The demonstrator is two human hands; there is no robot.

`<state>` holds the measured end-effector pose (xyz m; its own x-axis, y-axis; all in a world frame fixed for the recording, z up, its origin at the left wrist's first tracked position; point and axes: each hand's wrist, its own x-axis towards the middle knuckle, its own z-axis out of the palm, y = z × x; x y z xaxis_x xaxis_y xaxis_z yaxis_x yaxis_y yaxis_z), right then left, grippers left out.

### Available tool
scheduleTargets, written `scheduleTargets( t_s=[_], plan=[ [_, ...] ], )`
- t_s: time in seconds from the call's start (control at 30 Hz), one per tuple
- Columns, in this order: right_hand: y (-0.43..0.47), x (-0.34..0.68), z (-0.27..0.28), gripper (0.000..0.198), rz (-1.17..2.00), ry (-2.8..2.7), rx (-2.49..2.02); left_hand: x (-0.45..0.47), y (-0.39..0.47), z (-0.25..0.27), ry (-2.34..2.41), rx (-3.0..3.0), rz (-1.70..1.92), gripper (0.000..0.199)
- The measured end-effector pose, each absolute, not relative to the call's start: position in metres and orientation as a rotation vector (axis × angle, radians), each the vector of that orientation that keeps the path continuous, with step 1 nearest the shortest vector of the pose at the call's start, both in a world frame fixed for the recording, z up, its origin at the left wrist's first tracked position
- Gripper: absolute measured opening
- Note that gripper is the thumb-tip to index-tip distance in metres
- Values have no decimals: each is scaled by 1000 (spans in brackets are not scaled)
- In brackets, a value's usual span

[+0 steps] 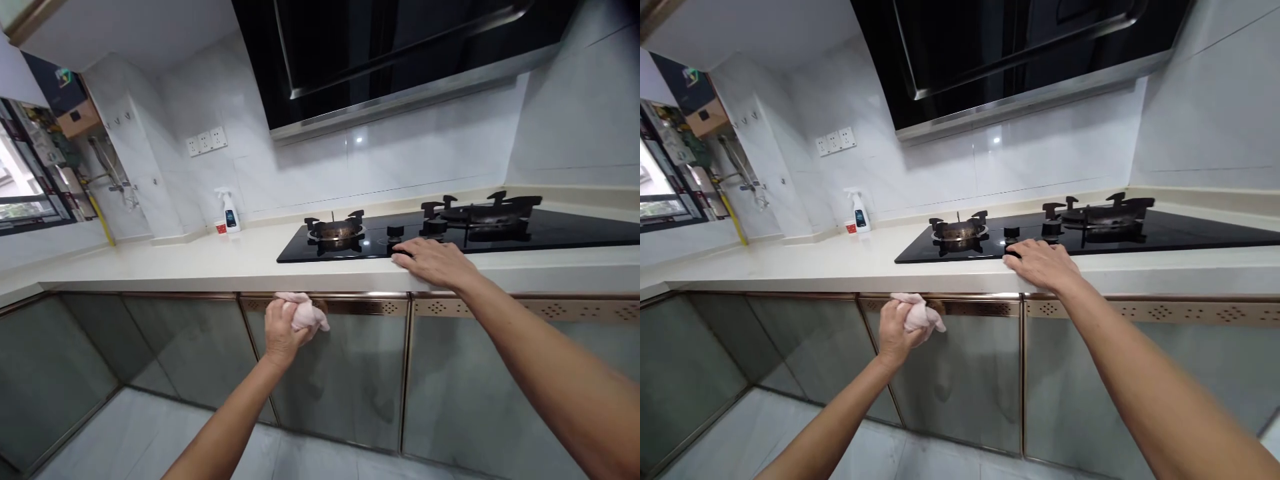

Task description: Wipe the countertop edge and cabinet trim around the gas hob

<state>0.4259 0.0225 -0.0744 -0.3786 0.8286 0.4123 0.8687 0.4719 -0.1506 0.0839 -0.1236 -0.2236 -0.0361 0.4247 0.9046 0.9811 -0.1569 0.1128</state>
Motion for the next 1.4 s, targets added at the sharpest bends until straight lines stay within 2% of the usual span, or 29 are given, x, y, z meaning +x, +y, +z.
scheduleTargets(
  t_s=[0.27, 0.43, 0.67, 0.83, 1.07, 1.2, 1.4],
  plan=[
    [13, 424, -68, 59, -144, -2295, -1421, 261, -67, -209, -1186, -2040, -762, 58],
    [12, 426, -66, 58, -157, -2302, -1421, 312, -50, -208, -1231, -2080, -606, 46],
    [18, 431, -71, 61, -162, -2319, -1398, 219, -68, -201, -1105, -2118, -468, 31],
    [20, 432, -74, 59, -175, -2324, -1367, 110, -107, -191, -1356, -2082, -515, 40],
    [20, 430, -75, 60, -155, -2318, -1392, -26, -168, -183, -1766, -1707, -602, 22],
    [20, 428, -75, 62, -141, -2304, -1411, -44, -171, -184, -1890, -1586, -674, 26],
    [22, 426, -75, 61, -128, -2293, -1401, 4, -159, -191, -1845, -1525, -741, 18]
  ],
)
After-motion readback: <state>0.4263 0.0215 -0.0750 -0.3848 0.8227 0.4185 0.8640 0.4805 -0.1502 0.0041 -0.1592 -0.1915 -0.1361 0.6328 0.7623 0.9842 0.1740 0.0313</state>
